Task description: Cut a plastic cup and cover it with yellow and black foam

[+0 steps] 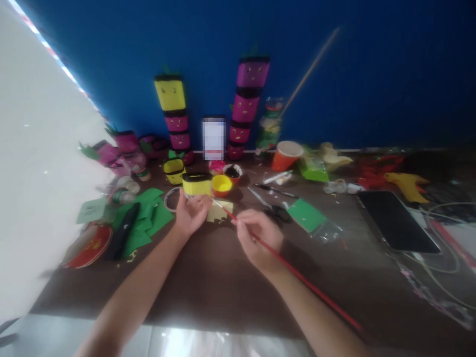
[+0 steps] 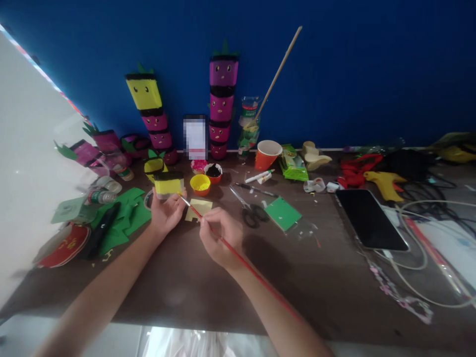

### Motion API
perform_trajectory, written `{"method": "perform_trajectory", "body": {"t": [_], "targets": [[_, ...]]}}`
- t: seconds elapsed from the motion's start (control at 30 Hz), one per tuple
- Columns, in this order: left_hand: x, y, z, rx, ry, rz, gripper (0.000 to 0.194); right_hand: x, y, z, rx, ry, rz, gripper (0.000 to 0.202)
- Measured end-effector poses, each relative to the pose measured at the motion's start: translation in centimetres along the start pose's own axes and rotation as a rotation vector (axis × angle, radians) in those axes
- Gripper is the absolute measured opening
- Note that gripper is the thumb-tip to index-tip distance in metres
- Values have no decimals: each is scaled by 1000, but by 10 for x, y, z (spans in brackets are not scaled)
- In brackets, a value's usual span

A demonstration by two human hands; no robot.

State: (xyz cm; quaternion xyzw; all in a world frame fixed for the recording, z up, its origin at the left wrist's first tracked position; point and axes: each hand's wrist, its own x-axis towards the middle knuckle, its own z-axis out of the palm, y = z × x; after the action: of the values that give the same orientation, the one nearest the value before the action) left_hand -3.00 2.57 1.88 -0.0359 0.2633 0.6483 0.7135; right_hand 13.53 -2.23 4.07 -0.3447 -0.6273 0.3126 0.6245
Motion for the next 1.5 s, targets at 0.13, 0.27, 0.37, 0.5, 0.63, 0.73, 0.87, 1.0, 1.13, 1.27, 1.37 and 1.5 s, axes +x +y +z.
{"method": "perform_trajectory", "body": {"t": [0.13, 0.27, 0.37, 0.5, 0.63, 0.73, 0.87, 1.0, 1.13, 1.27, 1.37, 1.5], "targets": [[-1, 0, 0, 27, 2, -26, 63, 0, 0, 1, -14, 73, 35, 4], [0, 0, -2, 43, -31, -2, 64, 1, 1, 1, 4, 22, 24, 6], [0, 0, -2, 25, -47, 1, 62, 0, 1, 0, 33, 3, 5, 8], [-1, 0, 0, 22, -27, -27, 62, 0, 1, 0, 6, 45, 30, 5], [-1, 0, 0, -12, -30, -4, 58, -1, 3, -1, 31, -12, -5, 8], [-1, 0, 0, -4, -19, -22, 59, 0, 3, -2, 37, 18, -11, 8], [-1, 0, 1, -13, 16, -23, 61, 1, 0, -1, 19, 15, -17, 8], [-2, 0, 3, 4, 11, -39, 62, 1, -3, 0, 27, 49, -25, 8], [-5, -1, 5, 34, -3, -36, 62, -1, -1, 0, 7, 88, 11, 6], [-5, -1, 4, 54, 22, -33, 61, -3, 2, 0, -1, 90, 33, 3], [-4, -2, 3, 75, 29, -35, 61, -3, 2, 1, -7, 93, 41, 2], [-3, -2, 1, 76, 26, -31, 63, -1, 0, 2, -7, 75, 15, 3]]}}
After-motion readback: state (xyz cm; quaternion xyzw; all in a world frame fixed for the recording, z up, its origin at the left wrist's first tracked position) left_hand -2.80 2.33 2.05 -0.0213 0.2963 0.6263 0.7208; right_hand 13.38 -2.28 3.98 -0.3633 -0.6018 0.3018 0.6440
